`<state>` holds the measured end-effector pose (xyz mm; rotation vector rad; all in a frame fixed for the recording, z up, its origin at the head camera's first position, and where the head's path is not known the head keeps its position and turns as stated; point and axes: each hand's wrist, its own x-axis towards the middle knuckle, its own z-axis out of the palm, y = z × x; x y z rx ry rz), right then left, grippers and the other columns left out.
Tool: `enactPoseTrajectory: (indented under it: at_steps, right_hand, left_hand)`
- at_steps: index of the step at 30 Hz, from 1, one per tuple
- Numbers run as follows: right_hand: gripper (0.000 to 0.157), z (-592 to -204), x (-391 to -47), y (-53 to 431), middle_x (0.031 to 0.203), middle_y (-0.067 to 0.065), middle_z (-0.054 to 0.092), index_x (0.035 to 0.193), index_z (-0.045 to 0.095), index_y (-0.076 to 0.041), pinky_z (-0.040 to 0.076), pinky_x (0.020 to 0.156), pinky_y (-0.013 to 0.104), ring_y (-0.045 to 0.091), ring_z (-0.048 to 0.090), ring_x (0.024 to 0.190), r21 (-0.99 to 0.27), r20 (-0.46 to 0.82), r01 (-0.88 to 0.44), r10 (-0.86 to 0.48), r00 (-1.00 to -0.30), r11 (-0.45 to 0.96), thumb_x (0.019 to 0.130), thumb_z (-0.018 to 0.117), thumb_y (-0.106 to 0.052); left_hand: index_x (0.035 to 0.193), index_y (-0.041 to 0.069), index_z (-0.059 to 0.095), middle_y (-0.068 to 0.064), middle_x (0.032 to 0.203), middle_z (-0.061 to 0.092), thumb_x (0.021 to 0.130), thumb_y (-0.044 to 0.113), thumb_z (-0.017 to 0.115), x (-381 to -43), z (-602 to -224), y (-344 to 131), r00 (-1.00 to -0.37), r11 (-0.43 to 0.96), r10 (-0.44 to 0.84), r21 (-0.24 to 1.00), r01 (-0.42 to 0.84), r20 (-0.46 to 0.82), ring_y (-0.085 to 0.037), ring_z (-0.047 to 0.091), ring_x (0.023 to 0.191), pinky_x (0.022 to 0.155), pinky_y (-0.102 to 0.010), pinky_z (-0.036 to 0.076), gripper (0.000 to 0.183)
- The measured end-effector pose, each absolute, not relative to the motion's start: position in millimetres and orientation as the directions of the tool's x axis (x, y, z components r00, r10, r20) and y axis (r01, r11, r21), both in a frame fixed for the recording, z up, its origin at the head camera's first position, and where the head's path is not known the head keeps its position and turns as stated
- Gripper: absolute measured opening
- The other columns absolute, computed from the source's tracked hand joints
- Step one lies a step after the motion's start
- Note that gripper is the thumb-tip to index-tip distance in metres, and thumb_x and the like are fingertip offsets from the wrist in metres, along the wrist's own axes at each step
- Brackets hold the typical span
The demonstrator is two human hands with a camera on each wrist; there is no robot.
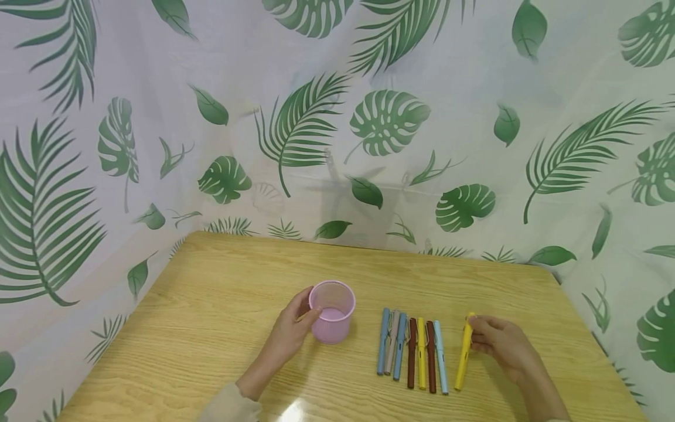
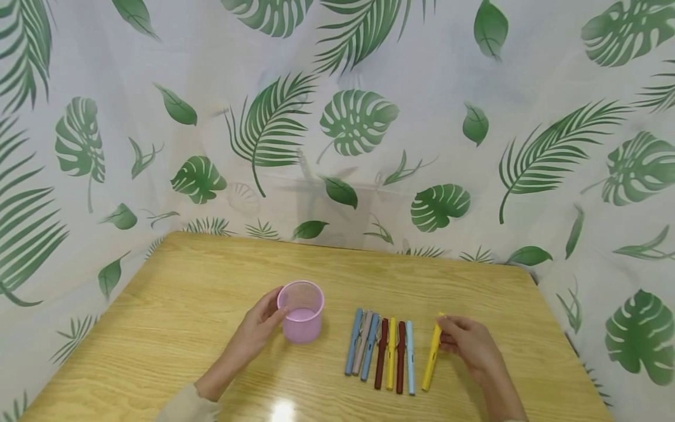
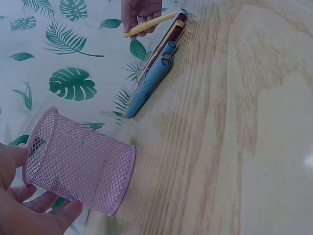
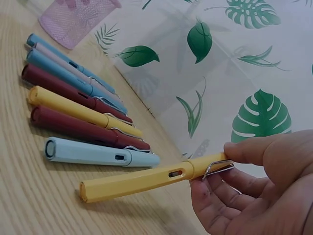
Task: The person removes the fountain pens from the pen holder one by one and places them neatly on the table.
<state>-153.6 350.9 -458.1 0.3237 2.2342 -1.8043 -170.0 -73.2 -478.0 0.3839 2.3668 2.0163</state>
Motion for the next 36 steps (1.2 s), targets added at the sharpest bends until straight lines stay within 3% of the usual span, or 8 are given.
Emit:
enactPoseTrajectory:
  at_steps: [7, 18, 29, 36]
  right_hand:
    - [0.056, -463.2, -154.3, 345.0, 0.103, 0.010, 0.060, 0.139, 0.044, 0.022, 0.062, 0.081, 0.028, 0.018, 0.062, 0.090, -0.893, -0.307, 0.294, 0.015, -0.952, 0.342, 0.108, 0.057, -0.023]
    - [0.051, -467.8, -156.1, 332.6, 0.090, 0.009, 0.063, 0.136, 0.048, 0.023, 0.064, 0.070, 0.031, 0.019, 0.065, 0.079, -0.865, -0.284, 0.282, 0.058, -0.957, 0.416, 0.108, 0.057, -0.018]
    - [0.038, -476.9, -160.4, 321.5, 0.079, 0.010, 0.065, 0.118, 0.063, 0.020, 0.061, 0.060, 0.029, 0.019, 0.063, 0.070, -0.795, -0.206, 0.242, 0.127, -0.970, 0.556, 0.105, 0.060, -0.016]
    - [0.041, -478.6, -160.9, 315.6, 0.079, 0.010, 0.066, 0.122, 0.061, 0.020, 0.061, 0.059, 0.030, 0.019, 0.064, 0.068, -0.760, -0.185, 0.226, 0.131, -0.974, 0.609, 0.103, 0.061, -0.016]
  left_hand:
    - [0.151, -0.011, 0.039, -0.033, 0.144, 0.052, 0.106, 0.013, 0.060, -170.3, -477.7, -72.6, -0.972, 0.142, 0.185, 0.975, 0.172, 0.145, -0.049, 0.051, 0.133, 0.112, -0.061, 0.042, 0.055]
    - [0.151, -0.010, 0.040, -0.033, 0.145, 0.051, 0.105, 0.014, 0.061, -170.1, -477.9, -72.6, -0.974, 0.139, 0.180, 0.977, 0.164, 0.138, -0.048, 0.050, 0.134, 0.112, -0.061, 0.042, 0.056]
    - [0.151, -0.010, 0.039, -0.034, 0.146, 0.050, 0.106, 0.013, 0.060, -171.0, -479.1, -72.4, -0.972, 0.135, 0.183, 0.976, 0.170, 0.144, -0.049, 0.050, 0.134, 0.112, -0.061, 0.042, 0.055]
    - [0.151, -0.010, 0.040, -0.033, 0.146, 0.051, 0.106, 0.014, 0.060, -171.0, -479.1, -72.6, -0.972, 0.131, 0.184, 0.977, 0.170, 0.145, -0.048, 0.049, 0.135, 0.113, -0.061, 0.041, 0.055]
